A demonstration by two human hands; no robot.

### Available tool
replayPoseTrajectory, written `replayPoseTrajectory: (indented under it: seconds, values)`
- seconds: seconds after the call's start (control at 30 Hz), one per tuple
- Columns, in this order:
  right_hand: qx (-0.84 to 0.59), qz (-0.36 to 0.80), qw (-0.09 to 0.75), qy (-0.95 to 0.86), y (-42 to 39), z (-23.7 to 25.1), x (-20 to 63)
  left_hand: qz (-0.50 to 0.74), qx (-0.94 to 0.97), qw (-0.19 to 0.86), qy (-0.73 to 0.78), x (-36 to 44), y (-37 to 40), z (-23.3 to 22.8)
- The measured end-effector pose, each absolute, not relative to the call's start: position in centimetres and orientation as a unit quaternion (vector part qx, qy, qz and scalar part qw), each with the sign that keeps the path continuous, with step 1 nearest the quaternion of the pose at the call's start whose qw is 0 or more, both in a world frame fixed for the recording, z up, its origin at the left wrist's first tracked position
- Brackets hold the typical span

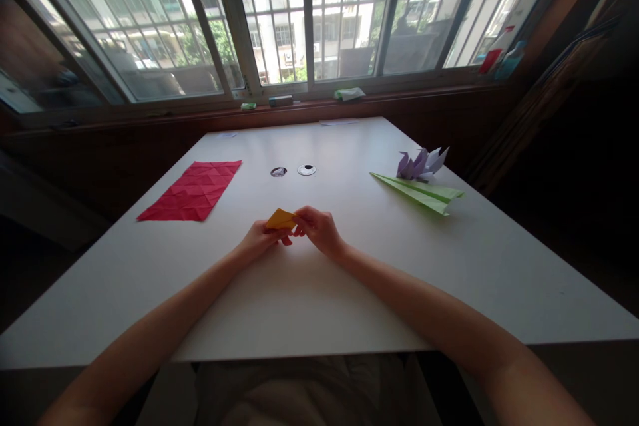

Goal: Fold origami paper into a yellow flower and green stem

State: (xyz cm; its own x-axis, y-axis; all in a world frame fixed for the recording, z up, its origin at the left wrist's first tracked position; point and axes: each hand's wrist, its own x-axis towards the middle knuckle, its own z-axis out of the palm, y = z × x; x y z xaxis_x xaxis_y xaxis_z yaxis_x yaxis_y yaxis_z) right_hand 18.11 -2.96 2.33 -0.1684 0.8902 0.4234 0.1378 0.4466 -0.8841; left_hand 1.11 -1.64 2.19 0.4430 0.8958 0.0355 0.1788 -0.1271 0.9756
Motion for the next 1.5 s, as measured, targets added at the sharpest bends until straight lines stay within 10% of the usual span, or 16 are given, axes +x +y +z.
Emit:
replayPoseTrajectory:
  seconds: [1.5]
  values:
    - [-0.397, 0.172, 0.515, -0.740, -2.8, 2.6, 18.0, 0.422, 0.773, 0.277, 0.385, 1.2, -1.9, 2.1]
